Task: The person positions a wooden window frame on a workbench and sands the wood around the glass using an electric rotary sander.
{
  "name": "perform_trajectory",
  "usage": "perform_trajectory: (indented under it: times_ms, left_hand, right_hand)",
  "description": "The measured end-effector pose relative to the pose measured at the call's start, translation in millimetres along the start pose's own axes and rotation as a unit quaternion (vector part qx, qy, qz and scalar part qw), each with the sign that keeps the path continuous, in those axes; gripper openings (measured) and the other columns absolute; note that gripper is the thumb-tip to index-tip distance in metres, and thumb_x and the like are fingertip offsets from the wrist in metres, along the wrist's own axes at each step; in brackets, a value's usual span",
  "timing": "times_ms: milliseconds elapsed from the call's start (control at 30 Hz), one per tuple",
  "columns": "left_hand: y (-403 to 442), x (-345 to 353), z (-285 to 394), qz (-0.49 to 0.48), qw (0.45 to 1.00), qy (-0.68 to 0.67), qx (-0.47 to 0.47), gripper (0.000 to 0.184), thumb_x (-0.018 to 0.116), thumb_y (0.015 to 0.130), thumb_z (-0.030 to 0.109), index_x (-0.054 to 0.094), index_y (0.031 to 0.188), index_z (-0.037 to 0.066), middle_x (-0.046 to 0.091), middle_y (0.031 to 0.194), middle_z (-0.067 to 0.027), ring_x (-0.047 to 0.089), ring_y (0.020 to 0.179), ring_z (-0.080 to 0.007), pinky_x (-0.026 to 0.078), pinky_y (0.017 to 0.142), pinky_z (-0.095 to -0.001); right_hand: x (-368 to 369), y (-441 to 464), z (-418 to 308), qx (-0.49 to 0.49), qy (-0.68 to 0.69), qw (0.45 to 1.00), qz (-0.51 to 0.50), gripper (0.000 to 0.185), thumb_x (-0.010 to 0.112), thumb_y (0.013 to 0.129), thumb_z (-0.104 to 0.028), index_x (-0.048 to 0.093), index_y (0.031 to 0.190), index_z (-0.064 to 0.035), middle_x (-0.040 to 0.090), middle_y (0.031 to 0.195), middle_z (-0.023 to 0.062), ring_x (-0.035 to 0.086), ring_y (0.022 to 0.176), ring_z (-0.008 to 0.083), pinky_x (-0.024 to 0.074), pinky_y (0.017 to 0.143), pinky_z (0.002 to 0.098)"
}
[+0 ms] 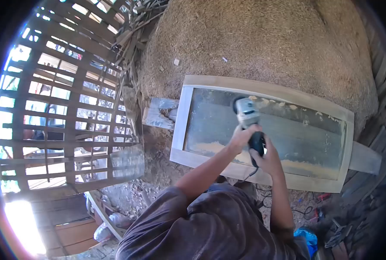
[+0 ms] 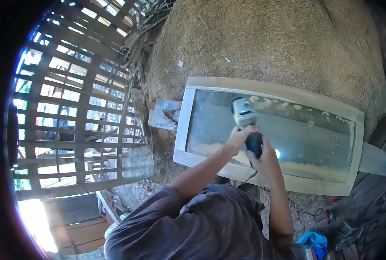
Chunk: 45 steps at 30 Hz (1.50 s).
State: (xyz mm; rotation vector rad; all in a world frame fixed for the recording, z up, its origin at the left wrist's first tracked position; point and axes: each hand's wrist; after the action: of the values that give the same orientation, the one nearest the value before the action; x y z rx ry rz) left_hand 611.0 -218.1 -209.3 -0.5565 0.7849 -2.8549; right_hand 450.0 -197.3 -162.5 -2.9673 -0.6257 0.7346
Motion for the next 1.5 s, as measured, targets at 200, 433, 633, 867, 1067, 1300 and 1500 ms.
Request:
perform_trajectory:
  times_ms: [200,433,633,867,1067,1300,1500]
  left_hand:
    - [42,-12,21,-0.137,0.990,0.008,0.012,0.047,0.081,0.080,0.034,0.069,0.116,0.006,0.070,0.108,-0.0042,0.064,0.100,-0.0146,0.052,0.091,-0.0329]
    - [106,-53,44,-0.173,0.984,0.004,-0.040,0.053,0.080,0.081,0.043,0.071,0.118,0.006,0.071,0.111,-0.0053,0.066,0.101,-0.0145,0.052,0.091,-0.0335]
    - [135,-88,45,-0.115,0.990,0.004,-0.076,0.061,0.081,0.079,0.050,0.070,0.118,0.005,0.071,0.112,-0.0066,0.066,0.102,-0.0165,0.052,0.092,-0.0337]
    - [144,-153,40,-0.062,0.996,-0.038,-0.044,0.062,0.082,0.077,0.051,0.072,0.116,0.004,0.073,0.110,-0.0090,0.068,0.100,-0.0171,0.054,0.091,-0.0344]
    - [124,-210,72,-0.009,0.989,-0.143,-0.036,0.050,0.082,0.081,0.041,0.071,0.113,0.004,0.071,0.107,-0.0055,0.066,0.097,-0.0150,0.054,0.088,-0.0327]
    - [117,-254,87,0.049,0.984,-0.169,-0.018,0.053,0.081,0.082,0.042,0.069,0.117,0.005,0.069,0.110,-0.0060,0.065,0.099,-0.0165,0.052,0.089,-0.0339]
    - [122,-284,77,0.041,0.975,-0.217,-0.020,0.052,0.078,0.084,0.046,0.069,0.116,0.006,0.070,0.106,-0.0053,0.065,0.094,-0.0167,0.052,0.086,-0.0328]
  right_hand:
    - [62,74,-8,0.110,-0.139,0.967,0.183,0.056,0.077,0.076,-0.019,0.050,0.120,0.0018,0.068,0.101,0.0295,0.066,0.097,0.0508,0.0523,0.081,0.0532]
    - [91,141,-5,0.132,-0.229,0.943,0.204,0.059,0.077,0.078,-0.026,0.047,0.121,0.0012,0.069,0.093,0.0304,0.067,0.093,0.0505,0.0524,0.077,0.0552]
    - [120,184,-23,0.185,-0.276,0.933,0.139,0.053,0.075,0.078,-0.030,0.054,0.116,0.0015,0.070,0.093,0.0298,0.068,0.091,0.0494,0.0531,0.081,0.0560]
    - [170,215,-31,0.147,-0.329,0.931,0.052,0.050,0.073,0.081,-0.031,0.058,0.118,-0.0021,0.070,0.098,0.0294,0.067,0.096,0.0486,0.0532,0.081,0.0542]
    - [218,241,-67,0.120,-0.319,0.940,-0.017,0.044,0.074,0.079,-0.030,0.061,0.106,0.0020,0.071,0.093,0.0298,0.068,0.091,0.0490,0.0533,0.082,0.0562]
    - [257,266,-87,0.090,-0.353,0.929,-0.068,0.043,0.069,0.083,-0.033,0.062,0.105,0.0042,0.071,0.093,0.0296,0.069,0.091,0.0474,0.0543,0.084,0.0559]
    - [276,272,-94,0.074,-0.360,0.925,-0.092,0.043,0.069,0.082,-0.033,0.061,0.104,0.0030,0.072,0.093,0.0281,0.070,0.091,0.0467,0.0556,0.083,0.0551]
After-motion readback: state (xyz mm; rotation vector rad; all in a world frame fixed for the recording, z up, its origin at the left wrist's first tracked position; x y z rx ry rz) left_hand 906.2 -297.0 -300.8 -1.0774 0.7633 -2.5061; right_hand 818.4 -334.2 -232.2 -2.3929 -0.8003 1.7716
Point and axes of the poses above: each hand's wrist, its own y-axis towards the middle knuckle, its own x-axis out of the palm, z = x × y
